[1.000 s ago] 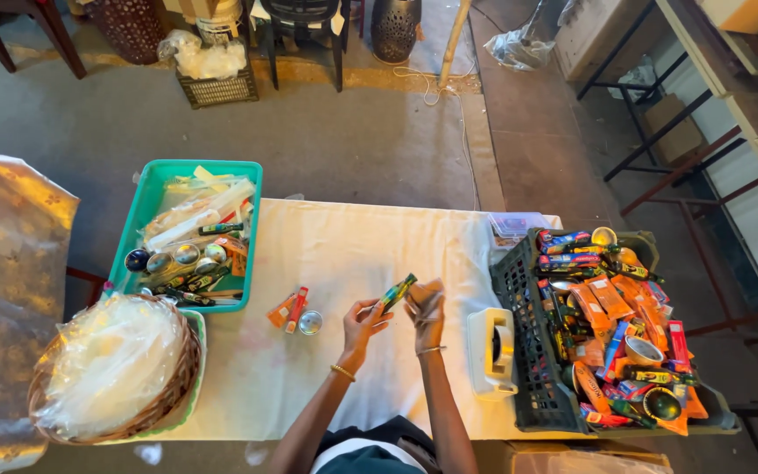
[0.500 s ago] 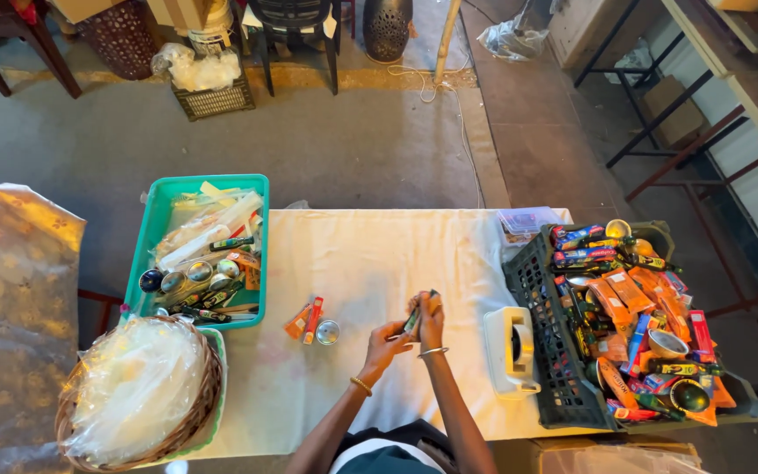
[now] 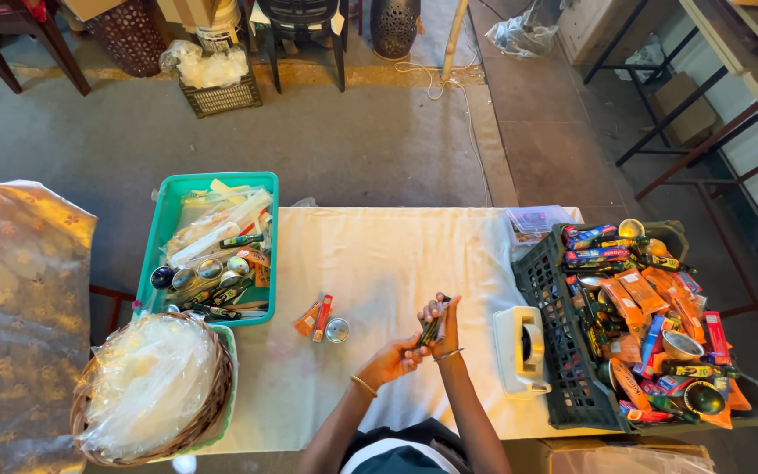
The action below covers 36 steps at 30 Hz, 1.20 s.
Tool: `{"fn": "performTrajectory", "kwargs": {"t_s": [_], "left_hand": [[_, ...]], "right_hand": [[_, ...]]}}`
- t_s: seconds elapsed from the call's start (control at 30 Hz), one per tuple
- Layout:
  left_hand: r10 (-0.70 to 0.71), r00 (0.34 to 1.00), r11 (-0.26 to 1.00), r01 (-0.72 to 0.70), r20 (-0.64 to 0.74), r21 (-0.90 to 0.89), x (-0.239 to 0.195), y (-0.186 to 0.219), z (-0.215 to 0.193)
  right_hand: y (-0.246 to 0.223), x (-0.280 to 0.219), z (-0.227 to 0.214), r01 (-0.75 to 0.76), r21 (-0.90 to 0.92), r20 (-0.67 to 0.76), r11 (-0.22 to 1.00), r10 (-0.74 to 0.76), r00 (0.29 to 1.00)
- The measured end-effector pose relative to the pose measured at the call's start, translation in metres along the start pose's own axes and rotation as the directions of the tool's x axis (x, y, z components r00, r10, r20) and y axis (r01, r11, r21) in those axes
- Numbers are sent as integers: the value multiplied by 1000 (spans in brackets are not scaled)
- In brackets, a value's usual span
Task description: The person opens a small metal tin and places it on a white tablecloth. They then pick up several small packaged items, including an orange box and a green tube, and place them into a clear plastic bag. The person handles the items one by one, arranging them inside the bag.
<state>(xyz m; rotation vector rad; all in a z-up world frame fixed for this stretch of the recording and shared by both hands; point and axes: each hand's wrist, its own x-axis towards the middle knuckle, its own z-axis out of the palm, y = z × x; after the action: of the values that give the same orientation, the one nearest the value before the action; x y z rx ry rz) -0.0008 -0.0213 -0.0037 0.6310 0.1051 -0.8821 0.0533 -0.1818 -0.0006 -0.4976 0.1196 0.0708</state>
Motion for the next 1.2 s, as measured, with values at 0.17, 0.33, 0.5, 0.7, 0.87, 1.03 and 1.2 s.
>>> {"fn": "performTrajectory", "kwargs": {"t_s": [0.17,0.33,0.5,0.7,0.87,1.03,1.2], "left_hand": [[-49,998,997,46,39,65,-14,5,36],[240,964,706,-96,-111,702,-20,19,61],[358,911,698,-117,-203,706,1,9,47],[339,876,765,-44,-343,643,1,16,21],[105,975,870,5,-195,493,-19,28,23],[-167,967,983,177,192,-39,11,-4,-15],[-161,973,963,192,167,-189,4,-5,20]], "right_hand": [[-20,-7,6,-160,341,207,926,92,974],[-18,1,-18,31,88,-104,996,-22,994],[-10,-12,27,-43,-130,-281,991,5,960],[0,-25,63,-419,-411,-307,810,310,900],[7,3,2,-190,-319,-324,929,81,942],[-7,14,-45,-127,37,-261,991,132,956],[-21,6,-32,-48,225,-179,973,90,980]]}}
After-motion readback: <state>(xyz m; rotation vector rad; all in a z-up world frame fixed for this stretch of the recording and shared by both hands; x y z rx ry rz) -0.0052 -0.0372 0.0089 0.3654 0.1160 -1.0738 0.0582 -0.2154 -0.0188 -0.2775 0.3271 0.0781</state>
